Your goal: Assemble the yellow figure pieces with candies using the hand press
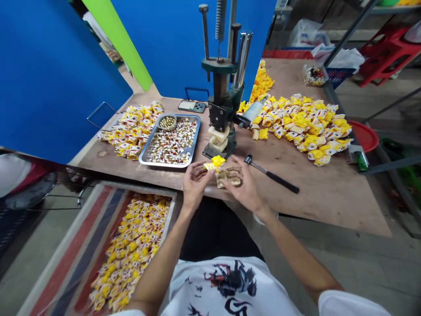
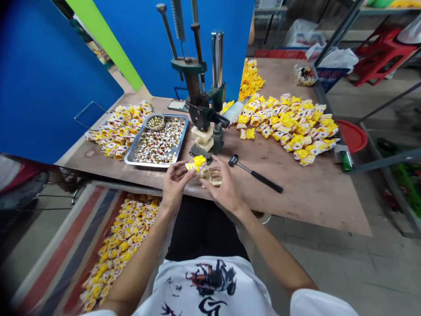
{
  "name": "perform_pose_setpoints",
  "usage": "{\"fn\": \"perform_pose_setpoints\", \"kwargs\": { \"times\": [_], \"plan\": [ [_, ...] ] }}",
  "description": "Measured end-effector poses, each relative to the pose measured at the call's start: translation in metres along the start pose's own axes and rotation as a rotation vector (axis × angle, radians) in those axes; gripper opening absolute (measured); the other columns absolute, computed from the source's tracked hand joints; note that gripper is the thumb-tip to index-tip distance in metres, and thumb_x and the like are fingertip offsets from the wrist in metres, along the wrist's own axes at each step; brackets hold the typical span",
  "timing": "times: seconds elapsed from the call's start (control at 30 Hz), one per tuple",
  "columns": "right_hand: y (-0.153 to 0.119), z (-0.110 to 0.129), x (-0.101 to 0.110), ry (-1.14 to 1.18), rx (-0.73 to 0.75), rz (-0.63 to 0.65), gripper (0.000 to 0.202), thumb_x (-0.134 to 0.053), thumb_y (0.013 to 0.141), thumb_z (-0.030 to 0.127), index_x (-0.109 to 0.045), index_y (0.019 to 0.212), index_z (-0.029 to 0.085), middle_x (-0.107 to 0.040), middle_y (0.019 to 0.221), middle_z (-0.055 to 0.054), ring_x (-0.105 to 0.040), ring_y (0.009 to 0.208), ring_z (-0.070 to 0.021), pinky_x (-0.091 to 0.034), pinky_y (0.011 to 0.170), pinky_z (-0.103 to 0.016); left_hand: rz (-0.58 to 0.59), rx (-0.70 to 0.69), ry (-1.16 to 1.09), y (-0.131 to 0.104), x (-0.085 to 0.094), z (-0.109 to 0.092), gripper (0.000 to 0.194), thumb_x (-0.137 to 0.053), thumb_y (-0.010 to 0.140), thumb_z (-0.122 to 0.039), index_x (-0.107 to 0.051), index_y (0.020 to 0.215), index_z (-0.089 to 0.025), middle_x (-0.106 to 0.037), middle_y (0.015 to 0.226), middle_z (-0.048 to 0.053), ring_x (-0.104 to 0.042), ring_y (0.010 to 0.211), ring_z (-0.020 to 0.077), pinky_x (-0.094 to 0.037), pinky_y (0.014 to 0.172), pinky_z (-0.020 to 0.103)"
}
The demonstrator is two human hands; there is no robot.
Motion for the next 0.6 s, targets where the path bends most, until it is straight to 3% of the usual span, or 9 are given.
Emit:
{"fn": "perform_pose_setpoints", "kwargs": {
  "times": [0.13,0.3,0.43,0.5,0.6],
  "plan": [
    [0.029,-0.027,0.030,0.031,-0.118,-0.153,0.067,-0.082,0.094,0.057,-0.056,0.149,0.030,-0.063,0.149,-0.013,-0.074,0.111,-0.0244,-0.068,0.098,-0.045,-0.127,-0.224,0.102,0.037,0.005,0.011,0.061,-0.101,0.077,-0.044,-0.063,0.121,-0.023,-0.078,0.115,0.008,-0.080,0.106,0.0218,-0.067,0.096,0.036],
    [0.048,-0.048,0.050,0.049,-0.182,-0.194,0.065,-0.087,0.087,0.063,-0.063,0.134,0.025,-0.070,0.135,-0.012,-0.074,0.099,-0.0216,-0.068,0.090,-0.040,-0.150,-0.367,0.216,0.072,-0.029,0.030,0.044,-0.090,0.090,-0.042,-0.065,0.120,-0.022,-0.077,0.121,0.010,-0.078,0.113,0.0234,-0.066,0.102,0.040],
    [0.084,-0.056,0.078,0.063,-0.181,-0.234,0.058,-0.080,0.094,0.067,-0.067,0.127,0.021,-0.075,0.127,-0.011,-0.076,0.098,-0.0211,-0.066,0.090,-0.039,-0.156,-0.429,0.340,0.080,-0.047,0.027,0.029,-0.085,0.093,-0.037,-0.068,0.110,-0.022,-0.074,0.113,0.007,-0.074,0.107,0.0224,-0.064,0.096,0.035],
    [0.123,-0.053,0.098,0.004,-0.071,-0.253,0.060,-0.058,0.107,0.072,-0.068,0.123,0.015,-0.076,0.117,-0.010,-0.078,0.096,-0.0178,-0.064,0.086,-0.035,-0.143,-0.402,0.347,0.082,-0.048,0.025,0.028,-0.086,0.092,-0.036,-0.067,0.106,-0.022,-0.074,0.108,0.005,-0.074,0.101,0.0210,-0.063,0.092,0.033],
    [0.196,-0.016,0.124,-0.278,0.319,-0.182,0.091,-0.010,0.113,0.075,-0.070,0.103,0.007,-0.077,0.096,-0.008,-0.076,0.082,-0.0082,-0.057,0.074,-0.026,-0.092,-0.331,0.247,0.083,-0.046,0.024,0.032,-0.090,0.088,-0.037,-0.064,0.100,-0.022,-0.074,0.104,0.004,-0.075,0.096,0.0200,-0.065,0.089,0.032]
  ]
}}
Point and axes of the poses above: each hand's wrist, its own y-axis towards the middle knuckle, its own x-axis out of the back of the hand, z = x × y, the point moved 3 cm from there along y, towards the middle knuckle
